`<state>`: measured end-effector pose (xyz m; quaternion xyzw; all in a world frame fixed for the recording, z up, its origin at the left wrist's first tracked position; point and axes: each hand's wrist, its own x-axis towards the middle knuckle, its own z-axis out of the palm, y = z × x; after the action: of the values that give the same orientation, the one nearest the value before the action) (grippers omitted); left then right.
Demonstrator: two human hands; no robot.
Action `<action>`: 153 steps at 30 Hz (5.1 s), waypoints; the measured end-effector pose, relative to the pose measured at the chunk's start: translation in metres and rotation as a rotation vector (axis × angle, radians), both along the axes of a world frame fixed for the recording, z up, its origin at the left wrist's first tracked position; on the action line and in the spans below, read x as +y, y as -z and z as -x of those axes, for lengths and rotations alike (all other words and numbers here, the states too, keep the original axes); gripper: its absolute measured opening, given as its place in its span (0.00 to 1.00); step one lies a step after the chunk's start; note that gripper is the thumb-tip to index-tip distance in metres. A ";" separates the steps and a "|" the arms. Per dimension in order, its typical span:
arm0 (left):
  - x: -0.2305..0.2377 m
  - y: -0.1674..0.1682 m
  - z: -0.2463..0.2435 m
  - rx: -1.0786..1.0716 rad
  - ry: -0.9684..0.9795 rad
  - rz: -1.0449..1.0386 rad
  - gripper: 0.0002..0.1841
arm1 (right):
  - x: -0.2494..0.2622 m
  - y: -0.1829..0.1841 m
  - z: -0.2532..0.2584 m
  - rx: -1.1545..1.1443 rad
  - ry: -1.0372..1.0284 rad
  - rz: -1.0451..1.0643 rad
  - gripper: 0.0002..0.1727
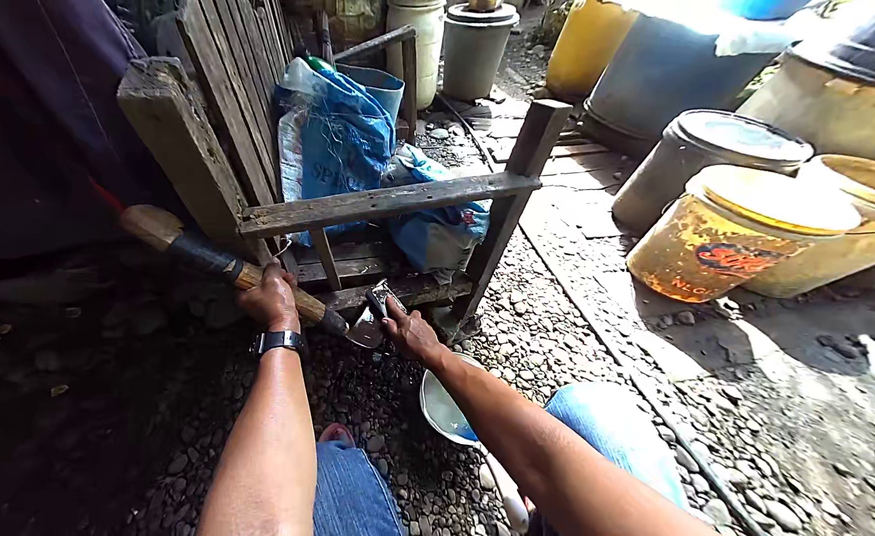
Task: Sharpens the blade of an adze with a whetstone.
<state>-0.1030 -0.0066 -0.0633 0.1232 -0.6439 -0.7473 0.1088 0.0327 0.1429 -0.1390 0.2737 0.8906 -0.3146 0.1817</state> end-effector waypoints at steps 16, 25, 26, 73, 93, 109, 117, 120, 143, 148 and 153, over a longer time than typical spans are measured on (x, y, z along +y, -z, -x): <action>0.004 -0.001 -0.005 0.002 -0.095 -0.021 0.08 | 0.002 0.014 -0.018 0.074 -0.191 -0.083 0.36; 0.005 -0.007 -0.002 -0.002 -0.106 0.010 0.06 | -0.008 0.005 -0.017 0.018 -0.192 -0.085 0.36; 0.005 -0.006 -0.003 -0.010 -0.108 0.016 0.06 | -0.007 0.007 -0.021 0.025 -0.204 -0.085 0.35; 0.002 -0.003 -0.003 0.068 -0.073 0.009 0.05 | 0.037 0.001 0.015 0.004 -0.143 -0.114 0.35; 0.002 -0.001 -0.005 0.096 -0.082 -0.014 0.06 | 0.035 -0.006 0.012 -0.010 -0.251 -0.140 0.35; 0.004 -0.002 -0.005 0.083 -0.100 -0.004 0.06 | 0.041 -0.024 0.025 -0.077 -0.237 -0.183 0.34; 0.003 -0.005 -0.004 0.055 -0.098 -0.009 0.04 | 0.048 -0.030 0.044 -0.112 -0.194 -0.183 0.34; 0.005 -0.002 -0.002 0.066 -0.102 -0.010 0.04 | 0.042 -0.024 0.023 -0.068 -0.259 -0.191 0.34; 0.006 -0.006 -0.005 0.067 -0.090 -0.013 0.05 | 0.032 -0.017 0.012 -0.010 -0.266 -0.096 0.35; 0.003 -0.004 -0.006 0.116 -0.077 -0.038 0.04 | 0.042 -0.017 0.023 -0.005 -0.212 -0.108 0.34; 0.003 -0.004 -0.008 0.091 -0.072 -0.037 0.04 | 0.034 -0.019 0.021 -0.031 -0.249 -0.129 0.35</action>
<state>-0.0952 -0.0037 -0.0598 0.1141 -0.6196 -0.7594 0.1623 0.0116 0.1772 -0.1205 0.1770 0.9331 -0.2275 0.2150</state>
